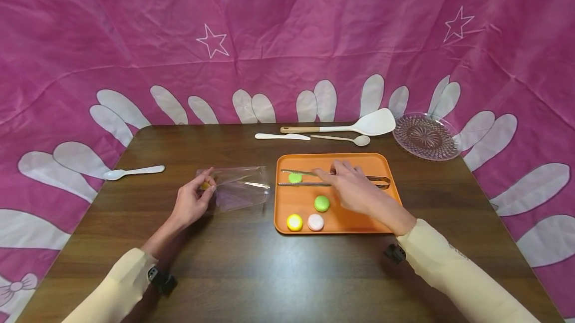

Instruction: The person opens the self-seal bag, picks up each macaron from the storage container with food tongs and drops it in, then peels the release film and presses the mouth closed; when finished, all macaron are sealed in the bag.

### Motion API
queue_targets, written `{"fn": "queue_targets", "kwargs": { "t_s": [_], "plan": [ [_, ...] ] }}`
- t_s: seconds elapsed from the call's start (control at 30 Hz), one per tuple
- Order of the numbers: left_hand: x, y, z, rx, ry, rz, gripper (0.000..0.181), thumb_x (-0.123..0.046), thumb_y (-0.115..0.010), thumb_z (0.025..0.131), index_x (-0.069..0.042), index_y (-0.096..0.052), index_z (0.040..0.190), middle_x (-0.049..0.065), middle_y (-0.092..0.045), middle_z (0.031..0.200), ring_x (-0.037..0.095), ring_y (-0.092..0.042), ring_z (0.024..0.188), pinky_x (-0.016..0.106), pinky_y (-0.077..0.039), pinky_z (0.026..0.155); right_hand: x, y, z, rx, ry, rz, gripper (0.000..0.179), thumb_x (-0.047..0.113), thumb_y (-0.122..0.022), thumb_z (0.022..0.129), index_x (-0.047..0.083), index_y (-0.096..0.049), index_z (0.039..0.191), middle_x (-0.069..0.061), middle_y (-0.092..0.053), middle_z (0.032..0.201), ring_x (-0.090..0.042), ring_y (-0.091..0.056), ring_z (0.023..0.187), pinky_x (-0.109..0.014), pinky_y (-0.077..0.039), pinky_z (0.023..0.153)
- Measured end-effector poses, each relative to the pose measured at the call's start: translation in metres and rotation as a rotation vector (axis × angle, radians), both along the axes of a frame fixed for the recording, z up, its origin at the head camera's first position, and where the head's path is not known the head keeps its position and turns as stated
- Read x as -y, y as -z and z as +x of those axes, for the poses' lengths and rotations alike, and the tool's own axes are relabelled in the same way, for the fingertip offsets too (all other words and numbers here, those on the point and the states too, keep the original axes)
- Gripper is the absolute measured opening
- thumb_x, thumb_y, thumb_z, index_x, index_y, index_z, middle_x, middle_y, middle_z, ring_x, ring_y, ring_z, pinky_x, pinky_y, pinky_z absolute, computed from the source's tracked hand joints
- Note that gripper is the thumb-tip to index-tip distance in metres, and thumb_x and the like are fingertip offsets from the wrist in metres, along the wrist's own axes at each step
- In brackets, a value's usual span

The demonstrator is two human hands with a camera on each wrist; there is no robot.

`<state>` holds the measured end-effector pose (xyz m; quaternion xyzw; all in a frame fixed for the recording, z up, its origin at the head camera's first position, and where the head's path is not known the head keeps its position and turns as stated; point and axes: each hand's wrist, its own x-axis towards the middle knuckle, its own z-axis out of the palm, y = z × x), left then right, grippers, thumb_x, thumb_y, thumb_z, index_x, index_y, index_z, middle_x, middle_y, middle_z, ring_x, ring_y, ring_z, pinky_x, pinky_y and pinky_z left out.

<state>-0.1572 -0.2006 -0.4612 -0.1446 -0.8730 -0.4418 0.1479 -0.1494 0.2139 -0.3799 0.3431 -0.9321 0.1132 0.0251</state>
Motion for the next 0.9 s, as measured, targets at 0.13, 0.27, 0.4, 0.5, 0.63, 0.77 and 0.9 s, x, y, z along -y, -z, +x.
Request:
{"fn": "queue_targets", "kwargs": {
  "t_s": [0.13, 0.27, 0.4, 0.5, 0.63, 0.77, 0.9],
  "plan": [
    [0.0, 0.0, 0.0, 0.001, -0.001, 0.001, 0.017, 0.009, -0.065, 0.09, -0.007, -0.06, 0.086, 0.023, -0.056, 0.138, 0.041, -0.046, 0.133, 0.053, -0.052, 0.09, -0.012, -0.001, 0.004, 0.004, 0.014, -0.003, 0.066, -0.009, -0.075, 0.082, 0.013, -0.057, 0.141, -0.007, -0.051, 0.096, -0.024, -0.048, 0.086, -0.041, -0.04, 0.07],
    [0.0, -0.001, 0.0, 0.002, 0.003, 0.006, 0.017, 0.009, -0.064, 0.09, -0.007, -0.06, 0.087, 0.024, -0.056, 0.138, 0.042, -0.046, 0.133, 0.055, -0.043, 0.101, -0.027, -0.002, 0.008, -0.024, 0.013, -0.014, 0.065, -0.009, -0.075, 0.082, 0.013, -0.057, 0.141, -0.006, -0.051, 0.095, -0.024, -0.048, 0.088, -0.039, -0.039, 0.07],
    [0.001, 0.0, -0.001, 0.006, 0.002, 0.01, 0.017, 0.008, -0.064, 0.09, -0.008, -0.06, 0.086, 0.024, -0.056, 0.137, 0.042, -0.046, 0.133, 0.056, -0.042, 0.103, -0.043, -0.002, 0.013, -0.049, 0.022, -0.025, 0.068, -0.015, -0.072, 0.08, 0.014, -0.057, 0.14, -0.005, -0.048, 0.093, -0.026, -0.047, 0.088, -0.037, -0.034, 0.065],
    [0.001, 0.0, -0.001, 0.003, -0.003, 0.01, 0.017, 0.008, -0.065, 0.09, -0.008, -0.06, 0.086, 0.023, -0.057, 0.137, 0.041, -0.047, 0.133, 0.056, -0.04, 0.104, -0.052, -0.001, 0.017, -0.042, 0.043, -0.021, 0.073, -0.019, -0.07, 0.078, 0.015, -0.056, 0.14, -0.004, -0.047, 0.093, -0.025, -0.046, 0.088, -0.036, -0.03, 0.062],
    [0.002, 0.001, -0.001, -0.004, -0.001, 0.009, 0.018, 0.008, -0.065, 0.09, -0.008, -0.06, 0.086, 0.024, -0.057, 0.137, 0.041, -0.047, 0.132, 0.057, -0.039, 0.105, -0.062, 0.0, 0.022, -0.035, 0.058, -0.01, 0.078, -0.02, -0.071, 0.074, 0.016, -0.054, 0.141, -0.006, -0.048, 0.096, -0.027, -0.047, 0.086, -0.036, -0.032, 0.063],
    [0.002, 0.001, -0.001, -0.008, 0.008, 0.013, 0.017, 0.009, -0.064, 0.09, -0.007, -0.06, 0.086, 0.024, -0.057, 0.137, 0.043, -0.046, 0.132, 0.056, -0.044, 0.1, -0.072, 0.001, 0.025, -0.035, 0.063, -0.007, 0.083, -0.022, -0.071, 0.069, 0.016, -0.054, 0.141, -0.007, -0.049, 0.098, -0.028, -0.047, 0.086, -0.039, -0.034, 0.064],
    [0.001, 0.001, 0.0, 0.002, 0.012, 0.018, 0.016, 0.008, -0.064, 0.091, -0.007, -0.06, 0.087, 0.024, -0.056, 0.138, 0.041, -0.046, 0.133, 0.047, -0.056, 0.083, -0.083, 0.005, 0.029, -0.029, 0.068, -0.013, 0.084, -0.022, -0.07, 0.069, 0.017, -0.053, 0.142, -0.006, -0.05, 0.099, -0.027, -0.048, 0.086, -0.04, -0.034, 0.065]
  ]
}}
